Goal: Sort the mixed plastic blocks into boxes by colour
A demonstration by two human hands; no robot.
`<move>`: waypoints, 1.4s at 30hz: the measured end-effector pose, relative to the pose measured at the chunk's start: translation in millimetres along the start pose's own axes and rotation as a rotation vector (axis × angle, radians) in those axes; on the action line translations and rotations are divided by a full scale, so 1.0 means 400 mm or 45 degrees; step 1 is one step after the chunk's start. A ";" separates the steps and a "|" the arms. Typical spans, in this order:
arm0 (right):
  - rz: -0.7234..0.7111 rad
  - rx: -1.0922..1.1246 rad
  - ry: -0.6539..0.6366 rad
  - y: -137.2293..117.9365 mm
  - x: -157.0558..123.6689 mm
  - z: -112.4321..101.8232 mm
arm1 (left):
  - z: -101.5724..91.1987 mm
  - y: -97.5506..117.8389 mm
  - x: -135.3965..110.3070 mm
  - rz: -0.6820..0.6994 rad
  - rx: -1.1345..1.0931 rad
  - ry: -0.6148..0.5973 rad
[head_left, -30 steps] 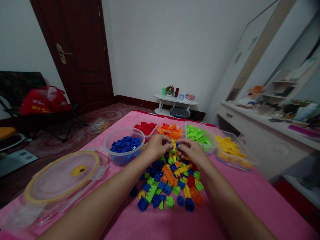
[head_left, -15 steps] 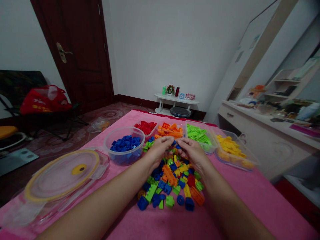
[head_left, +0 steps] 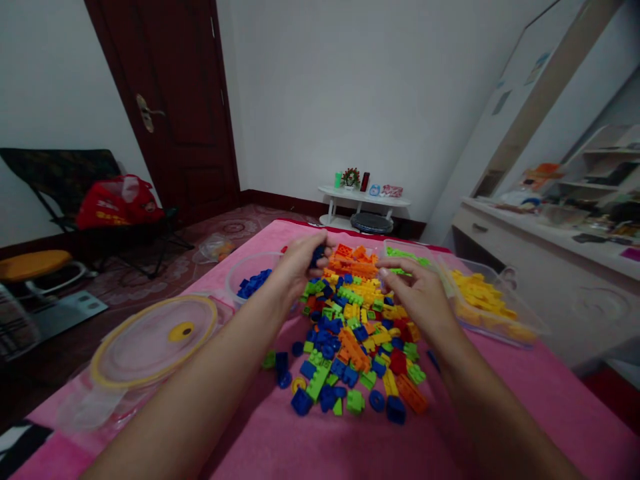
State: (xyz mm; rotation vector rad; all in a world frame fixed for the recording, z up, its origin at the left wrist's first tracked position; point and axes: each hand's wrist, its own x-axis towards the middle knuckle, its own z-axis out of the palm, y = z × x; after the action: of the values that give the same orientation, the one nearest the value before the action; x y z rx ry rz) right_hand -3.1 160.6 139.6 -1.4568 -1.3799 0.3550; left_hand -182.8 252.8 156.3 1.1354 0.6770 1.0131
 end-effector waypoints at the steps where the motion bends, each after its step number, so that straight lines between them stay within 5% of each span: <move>1: 0.027 -0.005 -0.012 0.003 0.004 -0.003 | -0.026 0.021 0.005 0.181 0.232 0.142; 3: 0.048 -0.049 -0.039 0.017 0.010 -0.004 | -0.080 0.050 0.013 0.474 0.753 0.439; 5: 0.030 -0.142 -0.090 0.037 0.012 0.002 | -0.127 0.063 0.016 0.539 1.266 0.563; 10: -0.010 -0.489 -0.524 0.071 -0.003 0.024 | -0.151 0.057 0.015 0.270 2.009 0.276; 13: -0.050 -0.724 -0.765 0.068 -0.025 0.040 | -0.097 0.026 0.013 0.420 1.993 0.097; 18: -0.131 -0.976 -0.820 0.055 -0.053 0.058 | 0.009 -0.091 0.002 0.414 1.984 -0.295; 24: -0.120 -0.909 -0.772 0.066 -0.030 0.033 | 0.031 -0.195 -0.013 0.395 2.215 -0.090; 29: -0.095 -0.862 -0.577 0.097 -0.008 0.039 | 0.024 -0.209 -0.013 0.422 2.158 -0.090; 42: -0.120 -0.851 -0.521 0.147 -0.012 0.067 | 0.011 -0.211 -0.004 0.459 2.003 -0.291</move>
State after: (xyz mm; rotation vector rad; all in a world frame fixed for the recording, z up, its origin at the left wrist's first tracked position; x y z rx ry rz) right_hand 6.6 181.7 79.2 -1.9141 -2.0174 0.1317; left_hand -154.3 242.4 77.4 2.7543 1.1235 0.4651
